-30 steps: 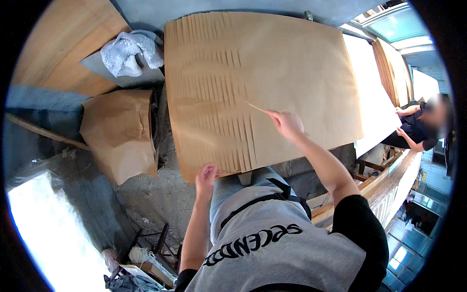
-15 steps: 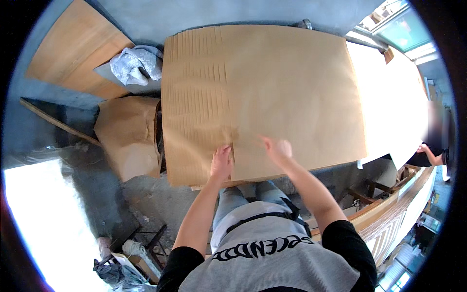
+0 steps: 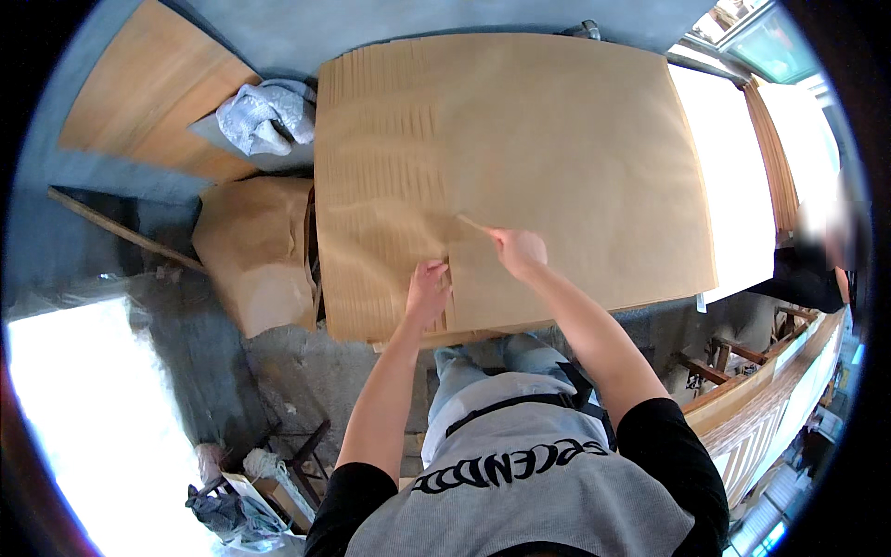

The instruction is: The person repeatedly picks up large white sheets from a stack, flips them, and places them onto a wooden workbench. The person uses a thin wooden stick to assist in handling the sheets. The task is performed one sheet at a time in a repetitive loop.

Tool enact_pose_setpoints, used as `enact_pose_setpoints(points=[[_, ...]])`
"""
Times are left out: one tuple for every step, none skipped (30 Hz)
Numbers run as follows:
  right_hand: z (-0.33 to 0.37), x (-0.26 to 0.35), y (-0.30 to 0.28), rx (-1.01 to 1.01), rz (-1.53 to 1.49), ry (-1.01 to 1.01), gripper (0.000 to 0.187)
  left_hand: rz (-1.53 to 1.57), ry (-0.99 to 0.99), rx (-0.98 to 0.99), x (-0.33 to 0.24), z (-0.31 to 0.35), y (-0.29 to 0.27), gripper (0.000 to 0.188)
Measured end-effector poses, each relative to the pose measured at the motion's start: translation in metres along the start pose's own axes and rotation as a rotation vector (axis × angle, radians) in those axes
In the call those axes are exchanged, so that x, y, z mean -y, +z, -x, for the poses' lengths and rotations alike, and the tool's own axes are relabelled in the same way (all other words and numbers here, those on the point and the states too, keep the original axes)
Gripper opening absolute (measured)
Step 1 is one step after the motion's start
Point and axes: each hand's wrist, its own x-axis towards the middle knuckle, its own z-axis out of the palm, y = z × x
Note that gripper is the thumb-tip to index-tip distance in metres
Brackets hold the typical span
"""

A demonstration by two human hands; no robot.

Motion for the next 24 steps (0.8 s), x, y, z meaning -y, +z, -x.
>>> enact_pose_setpoints(points=[[-0.001,0.013,-0.005,0.023,-0.004,-0.009,0.024,-0.060,0.022,0.001,0.004,-0.002,-0.001,0.041],[-0.003,0.022,-0.008,0.045,-0.008,-0.018,0.023,-0.101,0.038,-0.002,0.007,-0.003,-0.001,0.042],[-0.006,0.020,-0.011,0.025,-0.020,0.019,0.026,-0.141,0.056,-0.005,0.005,-0.005,-0.001,0.042],[-0.011,0.013,-0.015,0.004,-0.033,0.055,0.028,-0.181,0.074,-0.009,0.004,-0.006,-0.002,0.042],[-0.014,0.011,-0.017,-0.016,-0.046,0.092,0.031,-0.103,0.078,-0.014,0.005,-0.007,-0.005,0.040],[-0.015,0.011,-0.015,-0.018,-0.033,0.064,0.029,-0.019,0.088,-0.019,0.005,-0.009,-0.003,0.038],[-0.010,0.010,-0.006,-0.012,-0.021,0.040,0.028,0.066,0.091,-0.017,0.005,-0.008,-0.002,0.037],[-0.008,0.008,-0.002,-0.007,-0.009,0.019,0.027,0.202,0.041,-0.065,0.005,-0.009,-0.001,0.035],[-0.004,0.010,-0.001,-0.044,-0.029,0.033,0.026,0.334,-0.020,-0.112,0.005,-0.005,-0.003,0.033],[0.000,0.011,-0.002,-0.082,-0.049,0.048,0.025,0.466,-0.081,-0.157,0.005,-0.001,-0.004,0.031],[0.004,0.012,-0.004,-0.120,-0.070,0.066,0.024,0.442,-0.084,-0.154,0.029,-0.013,0.003,0.031],[0.009,0.019,-0.008,-0.130,-0.099,0.064,0.024,0.421,-0.098,-0.178,0.072,-0.028,0.009,0.030],[0.016,0.015,-0.012,-0.146,-0.127,0.091,0.023,0.463,-0.114,-0.164,0.079,-0.036,0.011,0.030],[0.025,0.011,-0.015,-0.152,-0.158,0.109,0.023,0.501,-0.137,-0.165,0.087,-0.041,0.009,0.030],[0.040,-0.002,-0.019,-0.151,-0.191,0.145,0.023,0.604,-0.160,-0.122,0.063,-0.042,0.004,0.031],[0.055,-0.013,-0.022,-0.146,-0.228,0.172,0.023,0.688,-0.239,-0.123,0.039,-0.040,-0.004,0.032],[0.069,-0.025,-0.023,-0.142,-0.266,0.194,0.023,0.769,-0.318,-0.130,0.015,-0.038,-0.014,0.033],[0.083,-0.040,-0.023,-0.161,-0.289,0.185,0.022,0.848,-0.394,-0.151,0.000,-0.037,-0.020,0.034],[0.098,-0.056,-0.022,-0.180,-0.312,0.169,0.021,0.844,-0.406,-0.152,-0.003,-0.037,-0.022,0.035],[0.113,-0.072,-0.021,-0.199,-0.335,0.153,0.021,0.841,-0.417,-0.152,-0.006,-0.036,-0.024,0.037],[0.126,-0.089,-0.019,-0.199,-0.358,0.198,0.020,0.835,-0.428,-0.153,-0.005,-0.035,-0.025,0.038],[0.142,-0.106,-0.017,-0.201,-0.382,0.253,0.020,0.844,-0.417,-0.070,-0.001,-0.033,-0.024,0.039],[0.154,-0.120,-0.015,-0.201,-0.404,0.306,0.020,0.855,-0.406,0.012,0.004,-0.031,-0.025,0.040],[0.164,-0.129,-0.016,-0.165,-0.447,0.347,0.020,0.868,-0.407,0.096,0.011,-0.024,-0.023,0.041]])
